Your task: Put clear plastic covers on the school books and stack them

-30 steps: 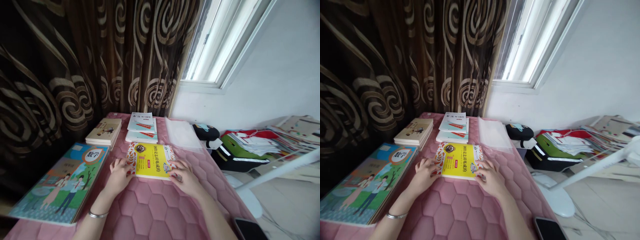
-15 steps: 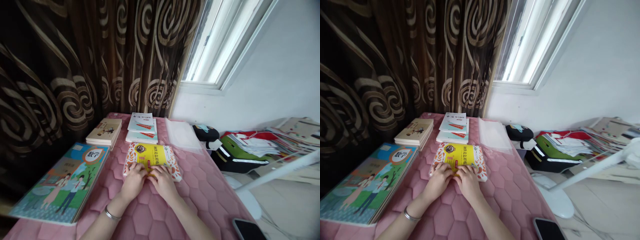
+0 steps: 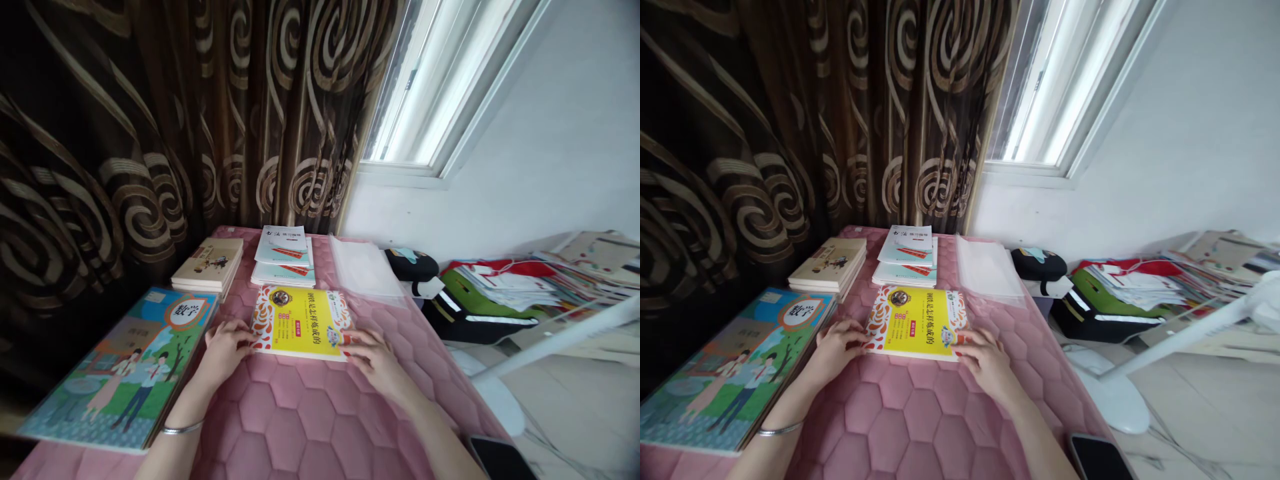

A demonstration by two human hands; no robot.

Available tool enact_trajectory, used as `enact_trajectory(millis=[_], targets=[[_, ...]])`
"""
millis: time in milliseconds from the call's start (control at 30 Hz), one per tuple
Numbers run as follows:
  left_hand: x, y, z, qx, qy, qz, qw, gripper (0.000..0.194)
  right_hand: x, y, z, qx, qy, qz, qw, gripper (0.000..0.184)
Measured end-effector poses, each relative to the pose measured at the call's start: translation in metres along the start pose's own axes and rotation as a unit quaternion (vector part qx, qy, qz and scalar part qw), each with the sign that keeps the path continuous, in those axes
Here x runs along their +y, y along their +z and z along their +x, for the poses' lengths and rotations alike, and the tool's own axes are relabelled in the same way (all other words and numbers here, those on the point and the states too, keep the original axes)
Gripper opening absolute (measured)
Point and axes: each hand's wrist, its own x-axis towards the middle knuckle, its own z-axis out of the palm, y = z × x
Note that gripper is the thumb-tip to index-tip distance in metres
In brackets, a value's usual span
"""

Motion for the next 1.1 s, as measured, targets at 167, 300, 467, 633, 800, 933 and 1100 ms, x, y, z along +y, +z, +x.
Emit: enact_trajectory(millis=[167, 300, 467, 633, 800, 933, 1100], targets=[[0.001, -0.004, 0.001, -0.035, -0.004, -0.027, 0.999, 0.027, 0.019, -0.007, -0.005, -0.037, -0.014, 0.136, 0.990, 0.034], [0.002, -0.006, 0.001, -0.040, 0.001, -0.035, 0.999, 0.028, 0.018, -0.010, -0.005, -0.053, -0.012, 0.177, 0.983, 0.032], [0.004, -0.008, 0.000, -0.042, -0.002, -0.036, 0.998, 0.026, 0.012, -0.019, 0.002, -0.048, -0.040, 0.155, 0.986, 0.028], [0.009, -0.006, -0.001, -0.035, -0.015, -0.036, 0.999, 0.022, -0.004, -0.023, 0.044, 0.015, -0.027, 0.028, 0.999, 0.025], [0.014, 0.002, -0.002, -0.004, -0.029, -0.010, 1.000, 0.027, -0.027, -0.016, 0.107, -0.019, 0.025, -0.120, 0.992, 0.034], [0.012, 0.005, -0.002, -0.003, -0.021, -0.006, 1.000, 0.027, -0.030, -0.006, 0.140, -0.060, 0.068, -0.140, 0.986, 0.034], [0.009, 0.000, -0.002, 0.004, -0.019, 0.000, 1.000, 0.029, -0.026, -0.007, 0.146, -0.087, 0.093, -0.153, 0.980, 0.029]])
